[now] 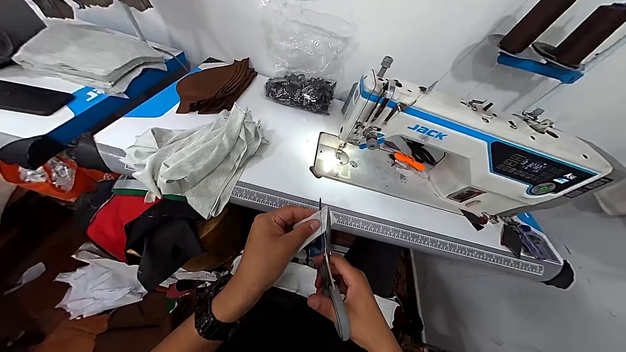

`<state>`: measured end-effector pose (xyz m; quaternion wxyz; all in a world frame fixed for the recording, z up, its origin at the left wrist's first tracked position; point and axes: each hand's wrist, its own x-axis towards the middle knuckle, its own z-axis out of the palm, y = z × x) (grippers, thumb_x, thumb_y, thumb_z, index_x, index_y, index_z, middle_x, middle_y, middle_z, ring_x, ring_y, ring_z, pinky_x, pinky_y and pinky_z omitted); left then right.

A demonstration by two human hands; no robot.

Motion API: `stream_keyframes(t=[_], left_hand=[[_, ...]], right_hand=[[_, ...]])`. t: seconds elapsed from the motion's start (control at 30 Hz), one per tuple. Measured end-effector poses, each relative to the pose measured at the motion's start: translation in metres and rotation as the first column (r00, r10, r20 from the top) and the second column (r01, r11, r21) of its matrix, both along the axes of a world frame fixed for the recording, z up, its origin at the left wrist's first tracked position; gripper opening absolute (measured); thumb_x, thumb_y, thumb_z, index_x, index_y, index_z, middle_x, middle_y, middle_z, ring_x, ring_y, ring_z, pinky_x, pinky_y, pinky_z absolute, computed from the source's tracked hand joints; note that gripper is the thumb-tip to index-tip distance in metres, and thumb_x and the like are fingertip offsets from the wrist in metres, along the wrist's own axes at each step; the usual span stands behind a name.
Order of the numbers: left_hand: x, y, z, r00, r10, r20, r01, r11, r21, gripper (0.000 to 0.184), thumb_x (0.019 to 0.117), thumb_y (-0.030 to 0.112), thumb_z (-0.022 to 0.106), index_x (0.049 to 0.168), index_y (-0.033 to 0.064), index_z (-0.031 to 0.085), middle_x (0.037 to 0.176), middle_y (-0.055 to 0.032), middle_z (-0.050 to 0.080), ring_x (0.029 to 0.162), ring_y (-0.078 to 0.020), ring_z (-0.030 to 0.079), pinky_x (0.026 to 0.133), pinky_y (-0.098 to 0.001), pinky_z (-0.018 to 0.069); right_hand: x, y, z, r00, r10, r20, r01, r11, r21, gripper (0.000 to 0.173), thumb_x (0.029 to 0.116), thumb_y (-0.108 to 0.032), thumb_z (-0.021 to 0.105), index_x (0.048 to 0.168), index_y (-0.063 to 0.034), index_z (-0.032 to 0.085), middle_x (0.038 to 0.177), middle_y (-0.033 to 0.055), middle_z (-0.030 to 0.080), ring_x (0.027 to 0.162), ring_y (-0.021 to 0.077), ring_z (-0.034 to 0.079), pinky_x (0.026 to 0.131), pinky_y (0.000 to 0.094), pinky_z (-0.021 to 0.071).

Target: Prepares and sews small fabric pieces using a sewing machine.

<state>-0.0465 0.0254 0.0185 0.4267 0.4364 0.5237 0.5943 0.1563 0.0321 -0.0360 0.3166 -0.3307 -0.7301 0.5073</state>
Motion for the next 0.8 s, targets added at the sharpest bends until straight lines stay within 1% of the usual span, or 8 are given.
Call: stream_keyframes(t=[0.17,0.23,0.33,0.43,0.5,0.6,0.63,0.8], left_hand=[[0.0,0.0,-0.009,0.995,0.053,-0.09,-0.049,0.998,0.049,0.018,0.0898,0.014,0.079,0.107,0.0161,0.081,0.086,-0.0018,0.075,0.065,-0.0144,0.067,0.056,-0.0267,0.0569],[0.0,0.0,-0.012,0.995,0.056,-0.088,-0.051,0.997,0.054,0.016,0.0904,0.014,0.078,0.106,0.0167,0.081,0.088,-0.0014,0.075,0.066,-0.0151,0.067,0.057,-0.0277,0.0578],[-0.001,0.001,-0.013,0.998,0.027,-0.06,-0.026,0.999,0.022,0.016,0.0909,0.013,0.078,0.106,0.015,0.081,0.09,-0.0029,0.076,0.071,-0.0162,0.07,0.063,-0.0293,0.0607],[-0.001,0.003,-0.016,1.0,-0.005,-0.03,0.004,1.0,-0.015,0.016,0.0913,0.013,0.077,0.107,0.0142,0.081,0.089,-0.0044,0.076,0.072,-0.0163,0.07,0.064,-0.0292,0.0601],[0.0,0.004,-0.018,1.0,-0.022,-0.018,0.022,1.0,-0.02,0.016,0.0923,0.012,0.076,0.107,0.0134,0.081,0.088,-0.0054,0.076,0.073,-0.0171,0.07,0.065,-0.0297,0.0606],[0.002,0.004,-0.018,0.999,-0.021,-0.029,0.021,1.0,-0.004,0.019,0.0941,0.013,0.073,0.111,0.0142,0.081,0.089,-0.0049,0.076,0.072,-0.0167,0.071,0.065,-0.0293,0.0606],[0.003,0.004,-0.017,0.999,-0.018,-0.035,0.019,1.0,0.004,0.02,0.0945,0.013,0.073,0.112,0.0142,0.08,0.09,-0.0047,0.077,0.072,-0.0163,0.071,0.065,-0.029,0.0608],[0.003,0.003,-0.017,0.998,-0.02,-0.057,0.021,1.0,0.021,0.021,0.0954,0.014,0.072,0.114,0.0156,0.08,0.091,-0.0038,0.077,0.073,-0.0164,0.071,0.065,-0.029,0.0608]], right_hand=[[-0.007,0.002,-0.005,0.999,-0.034,-0.005,0.034,0.999,0.015,0.067,0.0856,-0.055,0.078,0.125,-0.0027,0.064,0.087,-0.002,0.067,0.069,0.006,0.062,0.055,0.0212,0.0541],[-0.007,0.002,-0.01,0.999,-0.044,-0.02,0.045,0.999,0.03,0.062,0.0861,-0.05,0.08,0.122,-0.0021,0.065,0.083,-0.0016,0.067,0.066,0.0057,0.062,0.053,0.021,0.0537],[-0.006,-0.001,-0.017,0.994,-0.088,-0.059,0.09,0.995,0.047,0.049,0.0858,-0.038,0.084,0.115,-0.0024,0.068,0.07,-0.0018,0.063,0.054,0.0045,0.056,0.046,0.0208,0.0484],[-0.002,-0.002,-0.019,0.996,-0.08,-0.05,0.08,0.997,0.002,0.045,0.0854,-0.033,0.085,0.116,-0.0041,0.068,0.069,-0.001,0.064,0.052,0.0069,0.059,0.045,0.0238,0.0524],[0.001,0.001,-0.018,0.999,-0.028,-0.042,0.028,0.999,-0.016,0.05,0.086,-0.037,0.084,0.119,-0.0037,0.066,0.071,-0.0008,0.066,0.056,0.0071,0.061,0.049,0.0241,0.053],[0.005,0.003,-0.01,0.996,0.075,-0.058,-0.077,0.996,-0.04,0.065,0.0879,-0.055,0.075,0.123,-0.0024,0.061,0.082,-0.0009,0.066,0.066,0.0072,0.063,0.053,0.0238,0.0546],[0.005,0.003,-0.009,0.993,0.091,-0.076,-0.095,0.994,-0.05,0.068,0.0878,-0.058,0.074,0.124,-0.0017,0.06,0.085,-0.0004,0.066,0.068,0.0075,0.063,0.053,0.024,0.055],[0.004,0.001,-0.011,0.995,0.052,-0.085,-0.055,0.998,-0.038,0.065,0.0879,-0.056,0.074,0.122,-0.0022,0.062,0.08,-0.0013,0.065,0.064,0.0061,0.061,0.051,0.0222,0.0526]])
